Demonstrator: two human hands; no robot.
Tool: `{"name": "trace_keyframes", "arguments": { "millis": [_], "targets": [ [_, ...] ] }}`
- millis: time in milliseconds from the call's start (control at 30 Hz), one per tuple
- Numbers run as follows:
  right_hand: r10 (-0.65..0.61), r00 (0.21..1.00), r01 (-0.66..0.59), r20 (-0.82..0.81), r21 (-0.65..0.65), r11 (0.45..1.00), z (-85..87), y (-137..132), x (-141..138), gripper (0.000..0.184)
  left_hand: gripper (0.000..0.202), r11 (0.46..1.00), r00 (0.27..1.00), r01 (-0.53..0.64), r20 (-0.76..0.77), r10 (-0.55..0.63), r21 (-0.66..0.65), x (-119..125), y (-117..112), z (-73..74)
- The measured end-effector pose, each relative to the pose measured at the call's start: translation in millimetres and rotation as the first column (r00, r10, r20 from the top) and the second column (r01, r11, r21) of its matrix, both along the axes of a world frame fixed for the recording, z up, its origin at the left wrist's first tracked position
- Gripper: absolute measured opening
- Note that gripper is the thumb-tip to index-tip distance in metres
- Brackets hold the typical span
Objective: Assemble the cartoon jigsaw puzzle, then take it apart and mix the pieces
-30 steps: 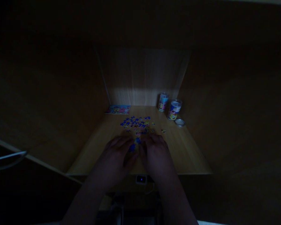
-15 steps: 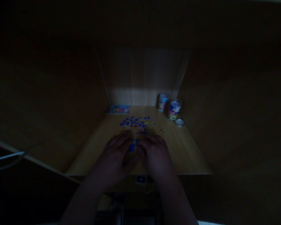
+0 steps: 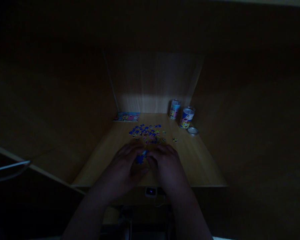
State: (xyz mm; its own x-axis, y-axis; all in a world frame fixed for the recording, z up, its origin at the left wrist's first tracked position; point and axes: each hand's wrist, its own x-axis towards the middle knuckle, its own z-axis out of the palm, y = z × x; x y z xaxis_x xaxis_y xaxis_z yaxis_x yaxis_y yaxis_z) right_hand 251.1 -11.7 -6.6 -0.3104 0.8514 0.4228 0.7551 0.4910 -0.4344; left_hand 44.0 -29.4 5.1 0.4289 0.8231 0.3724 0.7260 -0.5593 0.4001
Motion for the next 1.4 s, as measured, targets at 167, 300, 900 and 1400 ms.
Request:
{"name": "trace_keyframes", "arguments": {
  "millis": [167, 300, 900, 1400],
  "targets": [
    [-0.017, 1.000, 0.017, -0.003, -0.012, 1.000, 0.6, -1.8, -0.5, 0.012, 0.045, 0.999, 0.999, 0.041, 0.017, -0.041, -0.014, 0.2, -1.5, 3.6],
    [-0.021, 1.000, 0.021, -0.004, -0.014, 1.000, 1.8, -2.4, -1.6, 0.013, 0.043, 1.000, 0.999, 0.031, 0.043, -0.031, -0.005, 1.5, -2.9, 5.8],
    [-0.015, 1.000, 0.015, -0.009, -0.014, 1.000, -1.4, -0.7, -0.7, 0.012, 0.023, 0.999, 0.999, -0.034, -0.015, 0.035, 0.037, 3.6, -0.1, 2.3],
    [-0.018, 1.000, 0.018, -0.002, -0.010, 1.000, -1.8, 0.1, -0.3, 0.011, 0.037, 0.997, 0.999, -0.038, -0.012, 0.039, 0.071, 4.5, 0.9, -0.1]
  ]
}}
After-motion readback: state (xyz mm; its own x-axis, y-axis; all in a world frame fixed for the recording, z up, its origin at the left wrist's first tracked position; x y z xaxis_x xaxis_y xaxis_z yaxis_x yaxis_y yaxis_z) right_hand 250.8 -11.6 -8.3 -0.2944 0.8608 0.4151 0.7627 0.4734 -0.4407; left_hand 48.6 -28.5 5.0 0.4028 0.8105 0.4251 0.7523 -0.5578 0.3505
